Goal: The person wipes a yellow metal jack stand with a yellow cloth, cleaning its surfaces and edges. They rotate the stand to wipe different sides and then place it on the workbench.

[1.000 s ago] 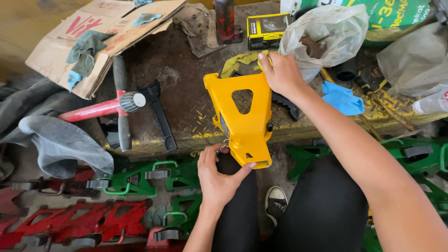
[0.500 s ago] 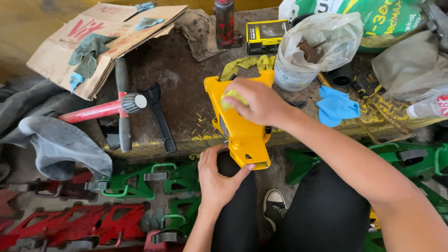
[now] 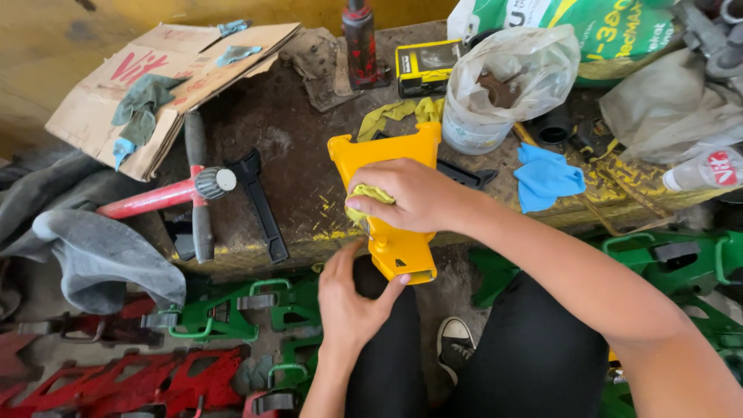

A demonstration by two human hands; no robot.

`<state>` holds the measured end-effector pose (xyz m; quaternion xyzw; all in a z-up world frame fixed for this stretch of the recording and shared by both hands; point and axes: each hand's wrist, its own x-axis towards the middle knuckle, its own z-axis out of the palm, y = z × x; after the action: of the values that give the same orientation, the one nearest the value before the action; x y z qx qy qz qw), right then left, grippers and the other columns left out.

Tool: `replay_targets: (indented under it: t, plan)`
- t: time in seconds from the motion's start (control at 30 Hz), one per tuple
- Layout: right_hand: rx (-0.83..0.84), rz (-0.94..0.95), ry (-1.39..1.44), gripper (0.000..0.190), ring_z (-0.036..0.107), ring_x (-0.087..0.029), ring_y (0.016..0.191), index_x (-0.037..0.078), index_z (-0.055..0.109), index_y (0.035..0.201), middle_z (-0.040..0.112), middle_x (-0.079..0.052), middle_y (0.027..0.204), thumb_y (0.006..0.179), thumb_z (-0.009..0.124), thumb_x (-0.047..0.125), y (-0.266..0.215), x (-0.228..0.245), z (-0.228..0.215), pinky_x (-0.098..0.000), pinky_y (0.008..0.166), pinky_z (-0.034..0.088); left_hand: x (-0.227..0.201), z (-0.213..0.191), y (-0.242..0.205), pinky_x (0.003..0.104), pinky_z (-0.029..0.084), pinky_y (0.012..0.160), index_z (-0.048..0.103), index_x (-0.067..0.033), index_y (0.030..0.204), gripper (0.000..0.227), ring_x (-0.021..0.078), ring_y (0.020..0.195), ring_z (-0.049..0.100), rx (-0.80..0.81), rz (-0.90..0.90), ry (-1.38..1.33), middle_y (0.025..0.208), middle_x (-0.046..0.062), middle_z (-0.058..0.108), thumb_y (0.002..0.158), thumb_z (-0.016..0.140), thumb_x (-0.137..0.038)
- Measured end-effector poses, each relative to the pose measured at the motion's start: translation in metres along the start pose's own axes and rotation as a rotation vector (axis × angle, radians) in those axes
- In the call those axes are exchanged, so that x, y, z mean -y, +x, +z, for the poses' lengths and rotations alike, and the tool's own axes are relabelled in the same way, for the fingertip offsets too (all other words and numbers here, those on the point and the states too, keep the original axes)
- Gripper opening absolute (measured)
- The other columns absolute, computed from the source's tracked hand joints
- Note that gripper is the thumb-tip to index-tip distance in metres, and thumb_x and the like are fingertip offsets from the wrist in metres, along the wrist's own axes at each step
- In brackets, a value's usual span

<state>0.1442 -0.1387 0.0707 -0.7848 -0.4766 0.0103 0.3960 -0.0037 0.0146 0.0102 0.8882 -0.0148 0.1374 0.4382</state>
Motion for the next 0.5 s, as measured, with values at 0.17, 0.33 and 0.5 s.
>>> replay_targets:
  t: [0.17,0.33,0.5]
  plan:
    - [-0.019,-0.011,0.056,0.025,0.070,-0.033,0.104,0.008,0.062,0.120,0.068,-0.012,0.113,0.106,0.058,0.029,-0.009,0.026,0.012,-0.0429,0.089,0.057,0.009,0.001,-0.017,0.046,0.048,0.105,0.052,0.0051,0.137,0.081,0.0372,0.120,0.062,-0.199,0.168,-0.059,0.129,0.022,0.063,0.087,0.068,-0.056]
    - [-0.088,-0.162,0.129,0.024,0.068,-0.030,0.123,0.012,0.055,0.129,0.062,-0.011,0.134,0.111,0.057,0.027,-0.019,0.042,0.052,-0.0416,0.103,0.058,0.004,0.009,-0.011,0.040,0.037,0.119,0.034,-0.0021,0.157,0.081,0.0297,0.142,0.048,-0.219,-0.201,-1.157,0.150,0.017,0.051,0.104,0.034,-0.062]
    - [-0.063,-0.290,-0.222,0.063,0.040,-0.044,0.149,0.003,0.042,0.149,0.039,-0.021,0.158,0.095,0.066,0.025,-0.012,0.058,0.036,-0.0608,0.124,0.030,-0.027,-0.011,0.029,0.041,0.045,0.112,0.041,-0.0074,0.148,0.057,0.0261,0.137,0.053,-0.295,-0.455,-1.351,0.147,0.012,0.054,0.106,0.025,-0.042]
